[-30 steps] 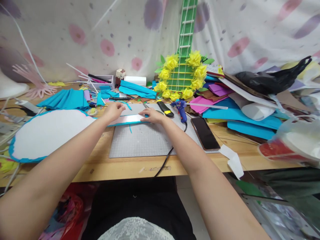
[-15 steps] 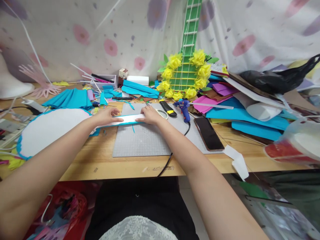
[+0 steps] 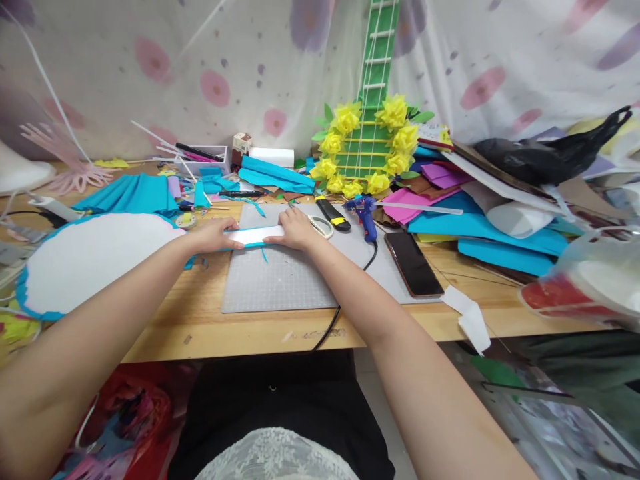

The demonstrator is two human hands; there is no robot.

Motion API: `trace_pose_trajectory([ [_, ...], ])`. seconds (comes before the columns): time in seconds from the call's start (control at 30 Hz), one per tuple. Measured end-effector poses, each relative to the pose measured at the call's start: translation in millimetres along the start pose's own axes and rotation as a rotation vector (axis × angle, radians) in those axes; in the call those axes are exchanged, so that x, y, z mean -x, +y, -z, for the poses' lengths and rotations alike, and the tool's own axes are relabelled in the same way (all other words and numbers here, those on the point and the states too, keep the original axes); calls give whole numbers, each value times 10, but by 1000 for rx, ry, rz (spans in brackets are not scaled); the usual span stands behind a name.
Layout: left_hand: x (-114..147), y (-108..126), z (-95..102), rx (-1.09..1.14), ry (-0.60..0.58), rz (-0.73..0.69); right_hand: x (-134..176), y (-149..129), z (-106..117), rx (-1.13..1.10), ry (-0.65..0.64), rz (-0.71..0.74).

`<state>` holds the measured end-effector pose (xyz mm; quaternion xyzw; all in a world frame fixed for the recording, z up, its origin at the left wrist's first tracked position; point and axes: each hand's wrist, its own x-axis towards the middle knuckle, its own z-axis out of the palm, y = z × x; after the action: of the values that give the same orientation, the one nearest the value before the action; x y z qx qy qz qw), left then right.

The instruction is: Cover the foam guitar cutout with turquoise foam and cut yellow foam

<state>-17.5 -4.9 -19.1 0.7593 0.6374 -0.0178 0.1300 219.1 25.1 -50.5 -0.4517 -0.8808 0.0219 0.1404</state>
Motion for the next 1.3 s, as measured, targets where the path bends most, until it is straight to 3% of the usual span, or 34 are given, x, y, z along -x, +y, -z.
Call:
trace_pose_trajectory([
  [0.23,76,105,80,-42,34,49,-43,-27,-1,28,29,-36],
  [0.47,73,351,-22,-68,111,0,-118,-107,44,-88,32,-234],
  [0.6,35,442,-66,-113,86,-8,-70,-76,155,-1,105,-292],
  [0.73,28,459,-63,-152,63,-12,15,11,219,15,91,-343],
  [0.9,59,468,-80,-177,109,-24,85,91,202,-80,77,-299],
  [1.1,63,347,15,-35,125,-35,83,40,225,-220,48,-135],
  [1.3,55,31,164,27,33,-41,56,-52,183,-38,-9,-179],
])
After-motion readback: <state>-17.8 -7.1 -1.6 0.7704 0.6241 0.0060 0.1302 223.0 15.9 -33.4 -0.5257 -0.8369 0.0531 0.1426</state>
